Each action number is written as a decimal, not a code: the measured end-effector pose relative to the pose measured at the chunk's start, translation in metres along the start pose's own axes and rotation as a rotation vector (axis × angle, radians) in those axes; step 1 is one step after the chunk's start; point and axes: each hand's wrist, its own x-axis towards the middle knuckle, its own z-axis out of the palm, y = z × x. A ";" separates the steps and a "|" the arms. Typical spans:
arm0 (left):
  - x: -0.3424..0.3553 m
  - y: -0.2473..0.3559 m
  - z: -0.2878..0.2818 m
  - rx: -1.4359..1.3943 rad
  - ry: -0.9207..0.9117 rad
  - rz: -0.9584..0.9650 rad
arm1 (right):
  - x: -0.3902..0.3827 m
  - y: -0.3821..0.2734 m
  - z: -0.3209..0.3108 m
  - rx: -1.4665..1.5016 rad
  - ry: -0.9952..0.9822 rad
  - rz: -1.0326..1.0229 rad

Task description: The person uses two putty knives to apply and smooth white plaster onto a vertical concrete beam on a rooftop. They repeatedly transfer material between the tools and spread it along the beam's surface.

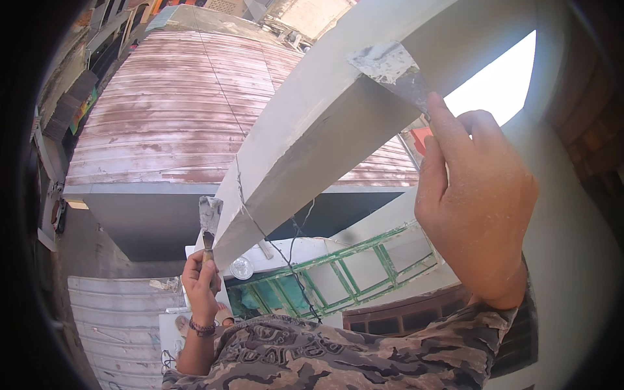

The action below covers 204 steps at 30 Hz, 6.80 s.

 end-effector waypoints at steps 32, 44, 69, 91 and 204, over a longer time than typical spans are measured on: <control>-0.003 -0.014 -0.024 -0.003 -0.017 -0.056 | 0.001 -0.024 -0.003 -0.379 -0.119 -0.101; -0.008 -0.019 -0.016 0.008 -0.032 -0.080 | 0.053 -0.025 -0.003 -0.281 -0.008 -0.315; -0.009 -0.017 -0.001 0.055 -0.121 -0.070 | 0.067 -0.028 -0.009 -0.323 -0.076 -0.367; -0.011 -0.022 0.004 0.028 -0.047 -0.015 | 0.074 -0.107 -0.040 -0.778 -0.688 -0.286; -0.031 0.093 0.042 0.269 -0.313 0.005 | -0.186 -0.059 0.160 1.883 -0.159 0.545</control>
